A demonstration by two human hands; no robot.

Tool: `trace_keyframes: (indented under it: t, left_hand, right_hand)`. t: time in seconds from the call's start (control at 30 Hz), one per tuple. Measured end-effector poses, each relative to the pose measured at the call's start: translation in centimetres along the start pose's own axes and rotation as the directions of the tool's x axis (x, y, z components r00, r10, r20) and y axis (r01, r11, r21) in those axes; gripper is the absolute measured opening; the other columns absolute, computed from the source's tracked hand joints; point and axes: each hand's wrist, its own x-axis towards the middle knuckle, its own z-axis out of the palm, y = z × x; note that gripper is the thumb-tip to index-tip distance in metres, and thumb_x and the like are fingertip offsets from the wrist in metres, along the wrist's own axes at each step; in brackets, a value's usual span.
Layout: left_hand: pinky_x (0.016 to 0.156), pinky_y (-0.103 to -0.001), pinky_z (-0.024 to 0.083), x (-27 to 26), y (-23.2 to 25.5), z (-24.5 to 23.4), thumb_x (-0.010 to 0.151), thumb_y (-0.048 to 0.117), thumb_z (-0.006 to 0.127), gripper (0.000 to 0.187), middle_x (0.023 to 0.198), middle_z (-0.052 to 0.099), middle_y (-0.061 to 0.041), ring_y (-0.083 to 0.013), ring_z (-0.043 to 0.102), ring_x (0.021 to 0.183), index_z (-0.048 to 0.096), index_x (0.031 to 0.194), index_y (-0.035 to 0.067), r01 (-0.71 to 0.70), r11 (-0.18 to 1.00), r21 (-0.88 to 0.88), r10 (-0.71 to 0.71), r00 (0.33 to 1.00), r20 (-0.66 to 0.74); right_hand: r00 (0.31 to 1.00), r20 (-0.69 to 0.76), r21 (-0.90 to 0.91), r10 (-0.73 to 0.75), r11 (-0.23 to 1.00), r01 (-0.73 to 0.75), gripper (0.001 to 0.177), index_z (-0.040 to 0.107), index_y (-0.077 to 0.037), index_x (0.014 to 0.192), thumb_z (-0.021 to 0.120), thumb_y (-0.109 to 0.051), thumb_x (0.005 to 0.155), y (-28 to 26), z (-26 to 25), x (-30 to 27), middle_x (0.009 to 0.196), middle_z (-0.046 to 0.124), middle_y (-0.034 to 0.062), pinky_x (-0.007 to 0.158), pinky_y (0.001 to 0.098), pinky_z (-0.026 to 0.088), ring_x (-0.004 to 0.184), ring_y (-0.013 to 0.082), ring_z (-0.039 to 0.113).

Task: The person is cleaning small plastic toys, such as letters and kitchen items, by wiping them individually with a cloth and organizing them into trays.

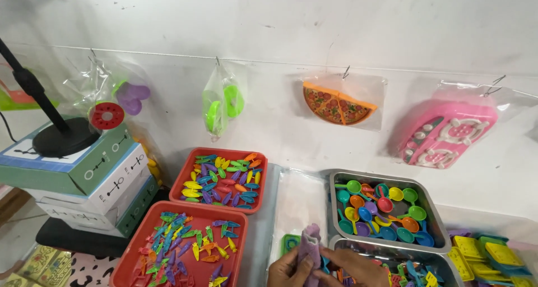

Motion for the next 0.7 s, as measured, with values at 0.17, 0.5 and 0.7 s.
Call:
trace_keyframes:
  t: [0.17,0.5,0.7]
  left_hand:
    - [0.087,-0.026,0.061,0.5,0.9,-0.7,0.092,0.006,0.066,0.048,0.117,0.08,-0.019,-0.018,0.077,0.101,0.065,0.138,-0.003,0.24,0.97,-0.048,-0.241,0.97,-0.026]
    - [0.097,-0.031,0.06,1.1,-0.8,-1.1,0.089,0.007,0.066,0.044,0.115,0.078,-0.017,-0.0203,0.077,0.105,0.065,0.132,-0.002,0.088,0.996,0.025,-0.09,0.992,0.088]
    - [0.068,-0.022,0.055,0.0,4.1,0.3,0.088,0.011,0.075,0.029,0.086,0.081,-0.012,-0.0112,0.07,0.072,0.081,0.113,-0.002,0.303,0.939,0.164,-0.286,0.951,-0.119]
  right_hand:
    - [0.993,0.029,-0.109,-0.116,0.987,0.119,0.047,0.085,-0.016,0.102,0.099,-0.024,0.058,0.4,0.2,0.3,0.097,0.088,-0.0021,0.085,0.03,0.065,0.092,0.012,0.08]
    - [0.997,0.05,0.067,-0.063,0.996,0.059,0.043,0.088,-0.015,0.095,0.103,-0.021,0.054,1.1,-0.4,1.0,0.08,0.086,0.002,0.074,0.0276,0.062,0.076,0.0112,0.079]
    - [0.996,0.074,-0.11,-0.05,0.992,0.058,0.042,0.088,-0.019,0.095,0.102,-0.028,0.056,1.1,0.2,0.4,0.085,0.082,-0.0021,0.076,0.0266,0.063,0.082,0.0091,0.077]
